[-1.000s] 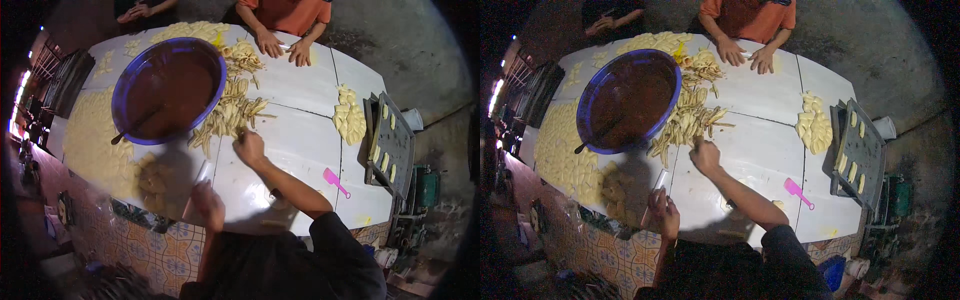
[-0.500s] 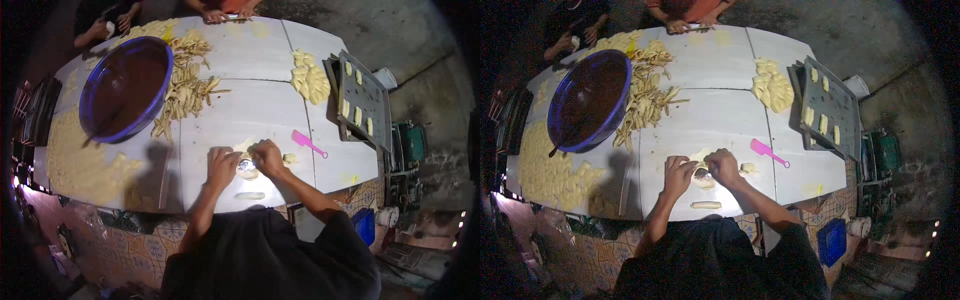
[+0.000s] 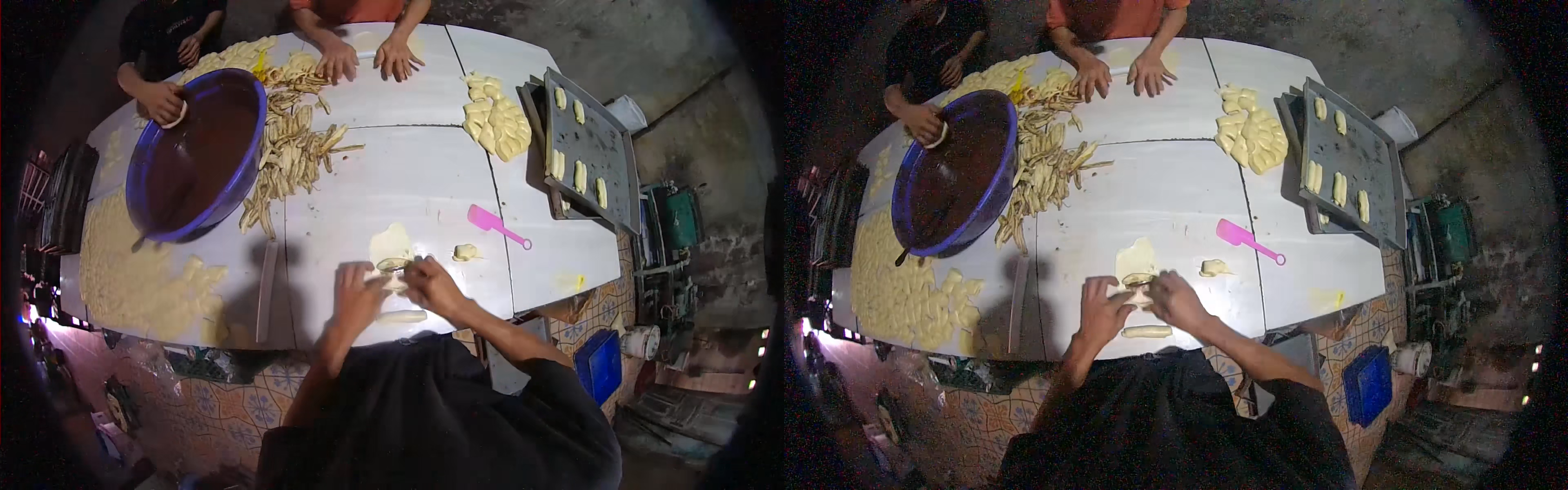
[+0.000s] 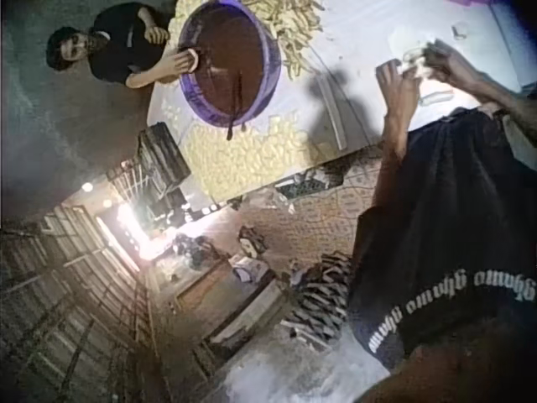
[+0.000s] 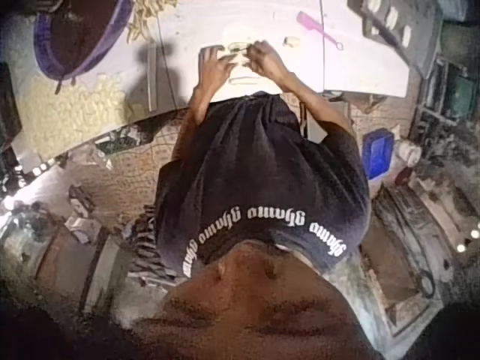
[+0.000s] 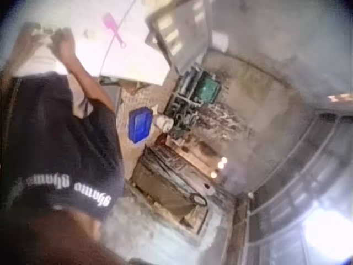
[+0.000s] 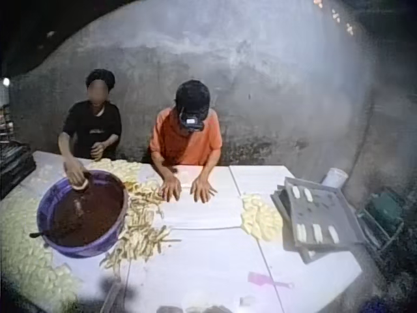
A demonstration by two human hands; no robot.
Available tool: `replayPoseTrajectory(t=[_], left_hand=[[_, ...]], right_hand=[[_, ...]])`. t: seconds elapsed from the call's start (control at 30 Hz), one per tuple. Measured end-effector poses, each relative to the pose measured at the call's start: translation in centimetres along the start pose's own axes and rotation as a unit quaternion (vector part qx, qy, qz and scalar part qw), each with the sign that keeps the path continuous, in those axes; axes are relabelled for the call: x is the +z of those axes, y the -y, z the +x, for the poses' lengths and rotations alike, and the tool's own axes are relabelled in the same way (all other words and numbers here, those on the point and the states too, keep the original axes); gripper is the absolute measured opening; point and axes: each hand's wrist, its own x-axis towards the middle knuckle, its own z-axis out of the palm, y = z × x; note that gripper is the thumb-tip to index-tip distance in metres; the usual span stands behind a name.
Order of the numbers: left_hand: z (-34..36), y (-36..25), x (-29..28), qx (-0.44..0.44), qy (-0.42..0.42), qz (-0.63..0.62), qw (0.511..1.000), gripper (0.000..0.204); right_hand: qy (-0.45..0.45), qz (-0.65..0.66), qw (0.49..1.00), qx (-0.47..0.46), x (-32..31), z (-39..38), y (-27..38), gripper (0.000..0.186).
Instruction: The person prepares pieces of dough on a table by using a small spatula to spread a brown filling onto flattened dough circles, then rolls the dough into cylindrical shapes and places them onto a metal tray.
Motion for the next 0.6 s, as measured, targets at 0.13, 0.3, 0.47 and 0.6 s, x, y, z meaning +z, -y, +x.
replayPoseTrajectory(t=[0.13, 0.3, 0.47, 0.6], left_hand=[[-0.2, 0.6, 1.8, 0.009, -0.004, 0.044, 0.999, 0.013], [3.2, 0.4, 2.5, -0.096, -0.142, 0.043, 0.984, 0.009], [2.4, 0.6, 1.9, -0.102, -0.03, 0.057, 0.993, 0.025], [2.8, 0.4, 1.3, 0.0, 0.053, 0.016, 0.998, 0.06]], right_hand=[[-0.08, 0.069, 0.993, 0.049, 1.6, 0.1, 0.2, 0.016], [-0.111, 0.122, 0.973, 0.159, 0.0, 4.1, -0.9, 0.019], [-0.061, -0.001, 0.997, 0.056, 1.3, 2.2, -2.6, 0.03], [-0.026, -0.023, 0.999, 0.001, 1.3, 1.3, -2.5, 0.043]])
